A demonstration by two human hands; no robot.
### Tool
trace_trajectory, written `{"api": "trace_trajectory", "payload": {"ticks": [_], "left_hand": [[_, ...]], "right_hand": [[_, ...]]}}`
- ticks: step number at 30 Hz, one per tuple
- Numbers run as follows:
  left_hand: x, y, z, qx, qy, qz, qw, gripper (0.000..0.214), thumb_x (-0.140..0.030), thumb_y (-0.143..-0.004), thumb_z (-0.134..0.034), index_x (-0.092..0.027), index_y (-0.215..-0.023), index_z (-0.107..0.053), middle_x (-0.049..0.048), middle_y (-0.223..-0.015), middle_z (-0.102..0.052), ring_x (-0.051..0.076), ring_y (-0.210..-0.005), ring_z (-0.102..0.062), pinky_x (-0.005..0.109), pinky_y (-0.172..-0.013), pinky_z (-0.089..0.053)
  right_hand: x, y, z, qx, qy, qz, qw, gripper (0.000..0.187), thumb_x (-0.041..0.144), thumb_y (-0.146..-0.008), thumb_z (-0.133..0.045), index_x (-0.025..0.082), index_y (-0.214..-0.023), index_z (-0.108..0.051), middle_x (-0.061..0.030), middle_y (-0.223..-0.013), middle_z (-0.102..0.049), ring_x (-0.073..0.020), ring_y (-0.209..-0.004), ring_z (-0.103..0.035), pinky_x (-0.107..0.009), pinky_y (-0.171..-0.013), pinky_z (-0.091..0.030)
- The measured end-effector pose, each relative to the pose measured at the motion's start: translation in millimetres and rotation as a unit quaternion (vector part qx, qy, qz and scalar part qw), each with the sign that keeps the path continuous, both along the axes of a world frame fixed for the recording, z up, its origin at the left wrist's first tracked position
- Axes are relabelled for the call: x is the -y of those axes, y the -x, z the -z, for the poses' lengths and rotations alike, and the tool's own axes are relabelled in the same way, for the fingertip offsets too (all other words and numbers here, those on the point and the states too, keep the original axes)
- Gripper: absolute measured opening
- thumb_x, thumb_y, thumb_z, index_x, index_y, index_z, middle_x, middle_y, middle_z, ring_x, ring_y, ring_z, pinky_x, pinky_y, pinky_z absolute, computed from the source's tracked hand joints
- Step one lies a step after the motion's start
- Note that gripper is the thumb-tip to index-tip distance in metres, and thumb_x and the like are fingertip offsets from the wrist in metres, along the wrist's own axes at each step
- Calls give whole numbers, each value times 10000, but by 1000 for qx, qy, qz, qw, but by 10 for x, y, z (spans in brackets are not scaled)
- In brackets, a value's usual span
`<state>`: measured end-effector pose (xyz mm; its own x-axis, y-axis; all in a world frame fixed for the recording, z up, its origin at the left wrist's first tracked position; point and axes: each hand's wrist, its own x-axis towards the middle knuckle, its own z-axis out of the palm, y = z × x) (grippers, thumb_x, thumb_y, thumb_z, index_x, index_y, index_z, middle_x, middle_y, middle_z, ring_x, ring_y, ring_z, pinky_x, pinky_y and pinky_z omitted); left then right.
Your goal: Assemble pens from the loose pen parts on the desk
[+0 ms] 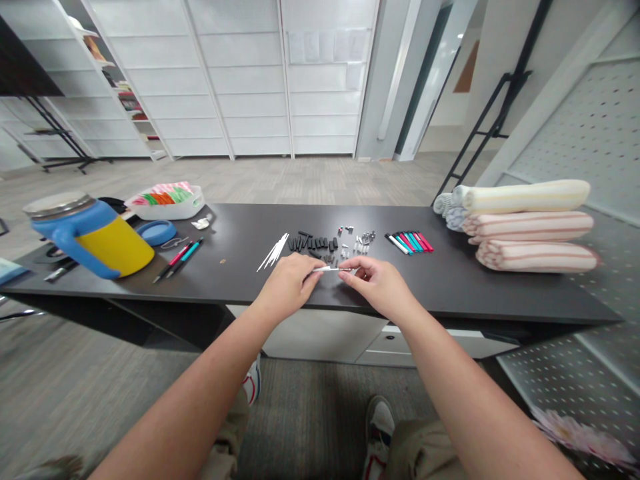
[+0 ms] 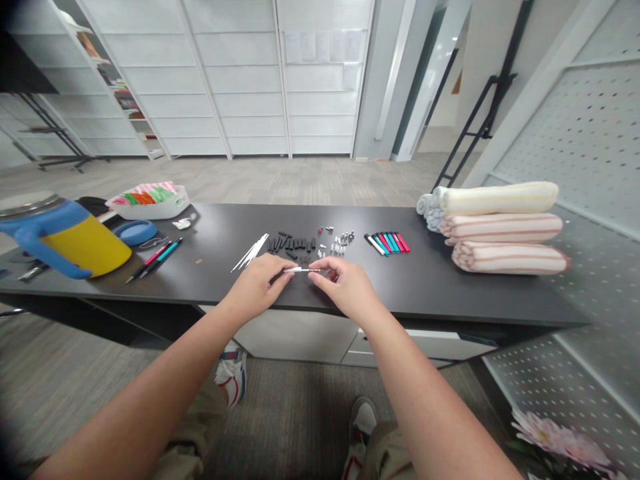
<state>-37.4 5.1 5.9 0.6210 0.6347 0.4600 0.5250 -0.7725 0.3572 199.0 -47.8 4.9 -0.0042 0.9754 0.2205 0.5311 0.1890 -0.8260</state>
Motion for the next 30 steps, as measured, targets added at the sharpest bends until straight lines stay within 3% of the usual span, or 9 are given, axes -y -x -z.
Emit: {"api": "trace_trajectory", "payload": {"ticks": [3, 8, 12, 16, 23, 27, 30], "left_hand": [[-10, 5, 4, 28, 13, -25, 999, 216, -306, -1056, -553, -228, -1157, -728, 68, -1142, -790, 267, -1053, -681, 452, -970, -519], [-36, 40, -8, 94, 79, -98, 988, 193, -297, -1014, -594, -247, -1136, -736, 40, -1078, -788, 241, -988, -698, 396, -906, -536], [-86, 72, 3, 152, 129, -122, 972, 184, -334, -994, -621, -266, -1109, -748, 25, -1042, -797, 220, -950, -712, 370, -906, -543], [-133, 89, 12, 249, 169, -133, 944, 188, -347, -991, -622, -232, -1103, -721, 40, -1013, -807, 204, -927, -731, 356, -910, -556], [-188, 101, 54, 327, 204, -130, 914, 206, -362, -975, -660, -204, -1098, -707, 66, -991, -802, 198, -917, -735, 342, -896, -547], [-256, 123, 122, 438, 223, -116, 863, 272, -415, -973, -684, -196, -1132, -709, 63, -974, -782, 181, -926, -716, 328, -914, -534], [-295, 132, 133, 509, 227, -126, 821, 258, -408, -965, -695, -187, -1099, -712, 54, -935, -763, 156, -857, -671, 300, -864, -518]], "right_hand": [[-25, -47, 40, -51, 14, 16, 998, 379, 520, -891, -758, 227, -1127, -804, -19, -770, -716, -166, -616, -569, -305, -594, -431], [-93, -102, 124, -239, 19, 40, 970, 435, 533, -856, -817, 204, -1139, -785, -8, -767, -675, -130, -585, -534, -271, -540, -425], [-107, -88, 101, -367, -42, 73, 926, 329, 478, -833, -857, 209, -1010, -789, -27, -887, -702, -84, -556, -480, -230, -469, -365], [-96, -100, 49, -465, -88, 122, 872, 265, 426, -830, -865, 211, -957, -776, 10, -811, -638, -57, -522, -420, -193, -434, -288], [-91, -118, 26, -496, -87, 127, 855, 295, 441, -819, -862, 198, -946, -755, 34, -735, -586, -51, -492, -391, -181, -431, -272], [-87, -99, 14, -496, -107, 142, 850, 322, 496, -853, -823, 196, -911, -720, 43, -705, -555, -55, -470, -365, -191, -424, -264], [-8, -139, -82, -447, -177, 162, 862, 349, 542, -934, -749, 201, -884, -698, 54, -650, -485, -67, -470, -344, -189, -419, -247]]}}
